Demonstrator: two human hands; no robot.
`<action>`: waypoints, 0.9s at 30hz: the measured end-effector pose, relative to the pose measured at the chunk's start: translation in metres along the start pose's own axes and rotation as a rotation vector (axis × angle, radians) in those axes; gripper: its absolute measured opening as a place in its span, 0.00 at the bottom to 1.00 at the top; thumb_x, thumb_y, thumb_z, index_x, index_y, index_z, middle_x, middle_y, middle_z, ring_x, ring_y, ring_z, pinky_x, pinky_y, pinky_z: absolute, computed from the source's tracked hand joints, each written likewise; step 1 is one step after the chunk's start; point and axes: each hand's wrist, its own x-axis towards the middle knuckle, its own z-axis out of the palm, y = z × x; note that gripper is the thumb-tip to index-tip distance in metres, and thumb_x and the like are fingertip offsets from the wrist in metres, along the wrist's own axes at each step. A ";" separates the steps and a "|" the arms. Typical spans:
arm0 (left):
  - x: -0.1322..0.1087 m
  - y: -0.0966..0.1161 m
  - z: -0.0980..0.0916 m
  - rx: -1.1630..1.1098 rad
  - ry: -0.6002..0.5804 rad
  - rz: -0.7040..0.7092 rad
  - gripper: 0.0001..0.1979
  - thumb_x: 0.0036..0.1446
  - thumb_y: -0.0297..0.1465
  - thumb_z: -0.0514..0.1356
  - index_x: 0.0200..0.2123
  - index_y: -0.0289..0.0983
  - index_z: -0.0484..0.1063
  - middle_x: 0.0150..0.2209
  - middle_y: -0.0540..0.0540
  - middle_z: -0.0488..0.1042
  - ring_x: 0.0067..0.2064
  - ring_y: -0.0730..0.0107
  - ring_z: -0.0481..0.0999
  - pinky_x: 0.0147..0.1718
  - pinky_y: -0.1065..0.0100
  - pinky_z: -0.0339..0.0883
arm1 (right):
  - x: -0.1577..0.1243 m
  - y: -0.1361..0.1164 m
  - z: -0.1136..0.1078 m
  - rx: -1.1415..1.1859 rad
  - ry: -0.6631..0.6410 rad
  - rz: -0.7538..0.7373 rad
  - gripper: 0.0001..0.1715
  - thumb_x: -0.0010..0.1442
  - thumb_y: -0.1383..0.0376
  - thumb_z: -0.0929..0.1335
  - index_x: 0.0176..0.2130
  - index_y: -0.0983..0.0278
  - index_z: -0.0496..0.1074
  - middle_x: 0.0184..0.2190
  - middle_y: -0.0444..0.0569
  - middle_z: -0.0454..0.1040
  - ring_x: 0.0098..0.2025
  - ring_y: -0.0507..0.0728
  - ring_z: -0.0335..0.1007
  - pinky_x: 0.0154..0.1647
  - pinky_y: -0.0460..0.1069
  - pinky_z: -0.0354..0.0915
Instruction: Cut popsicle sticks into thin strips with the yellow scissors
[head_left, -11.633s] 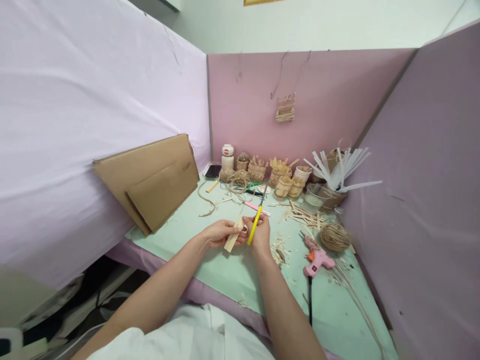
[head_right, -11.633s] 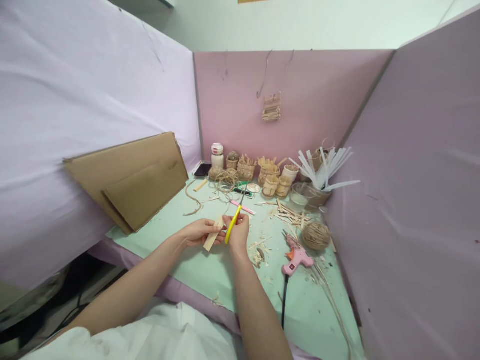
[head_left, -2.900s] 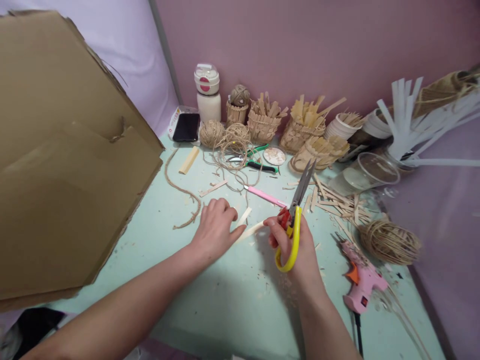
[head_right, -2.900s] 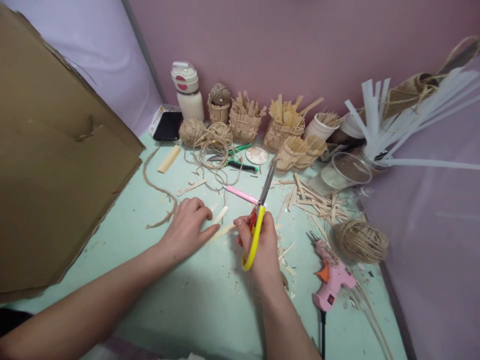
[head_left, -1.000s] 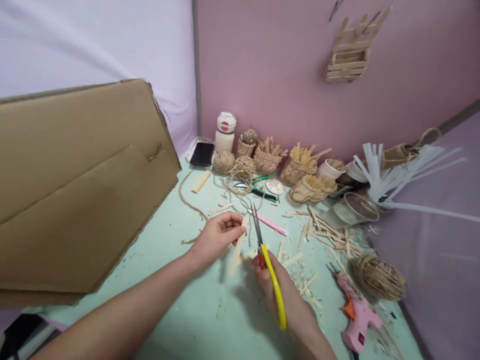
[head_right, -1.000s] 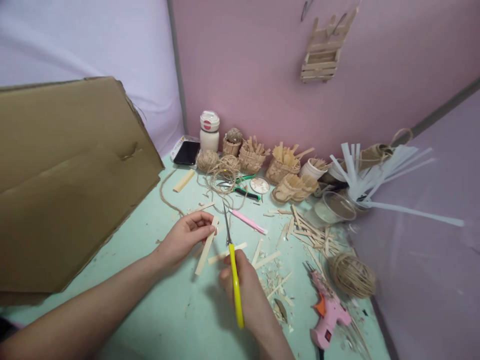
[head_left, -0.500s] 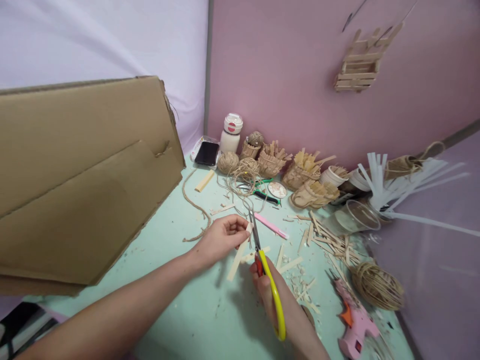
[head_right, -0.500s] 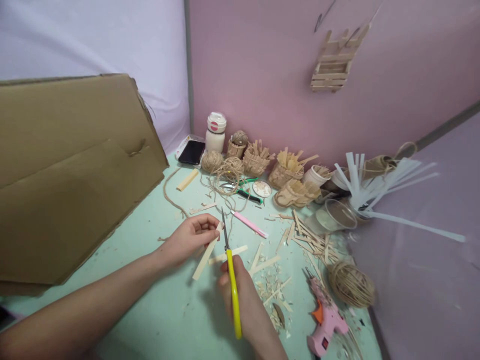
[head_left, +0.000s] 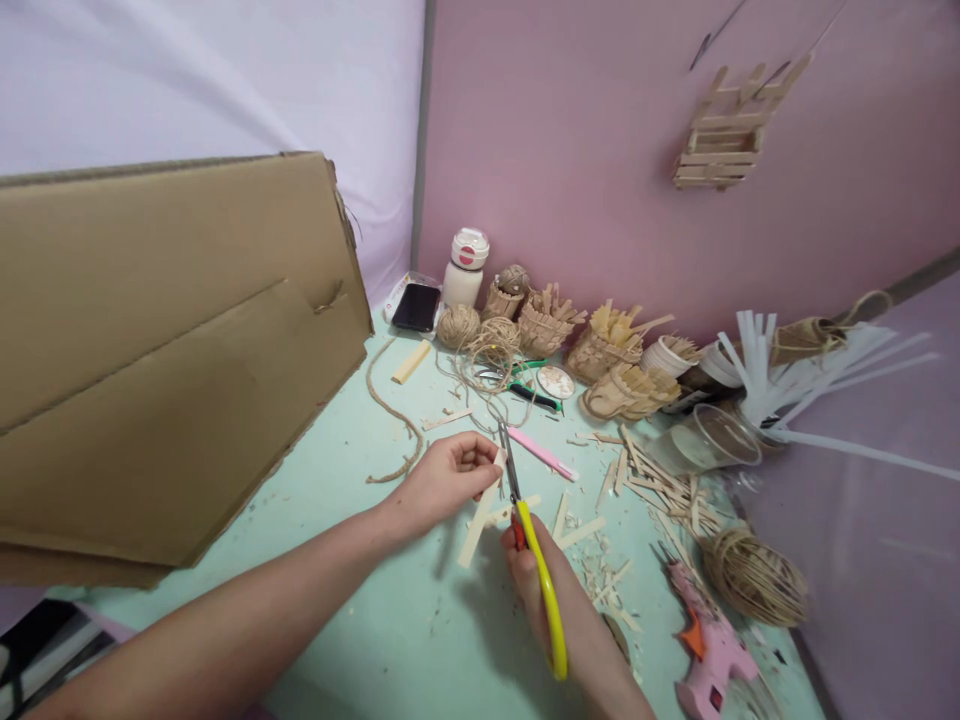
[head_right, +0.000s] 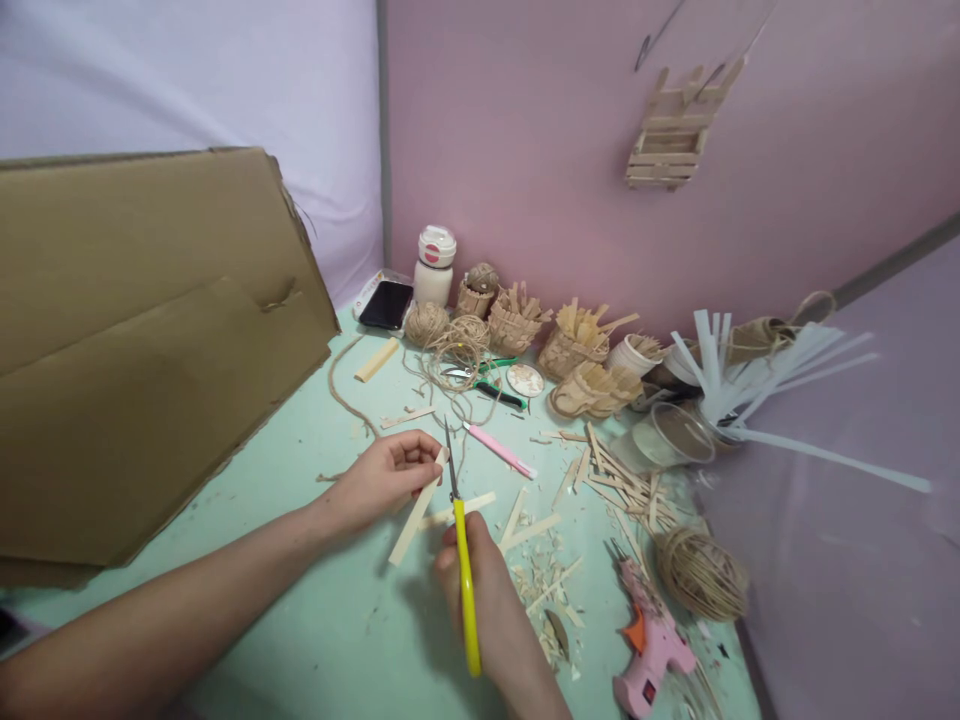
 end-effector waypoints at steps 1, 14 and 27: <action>0.000 0.000 0.000 0.002 0.001 -0.001 0.07 0.48 0.31 0.61 0.31 0.35 0.69 0.25 0.52 0.68 0.26 0.78 0.66 0.26 0.74 0.59 | 0.000 0.001 0.000 -0.006 0.005 -0.001 0.38 0.51 0.31 0.55 0.36 0.61 0.58 0.25 0.40 0.57 0.22 0.50 0.52 0.19 0.45 0.50; 0.000 0.001 0.001 -0.032 -0.018 -0.029 0.08 0.47 0.31 0.62 0.32 0.34 0.69 0.25 0.53 0.68 0.25 0.78 0.65 0.26 0.75 0.58 | -0.001 0.000 -0.003 -0.088 0.026 -0.049 0.35 0.55 0.35 0.55 0.35 0.63 0.60 0.29 0.45 0.62 0.28 0.52 0.56 0.26 0.47 0.56; 0.001 0.011 -0.006 0.010 -0.041 -0.104 0.07 0.44 0.29 0.61 0.29 0.35 0.70 0.24 0.52 0.71 0.25 0.77 0.66 0.25 0.74 0.56 | -0.005 -0.007 -0.004 -0.034 0.050 0.012 0.32 0.55 0.37 0.58 0.34 0.63 0.63 0.29 0.46 0.64 0.26 0.52 0.58 0.24 0.46 0.58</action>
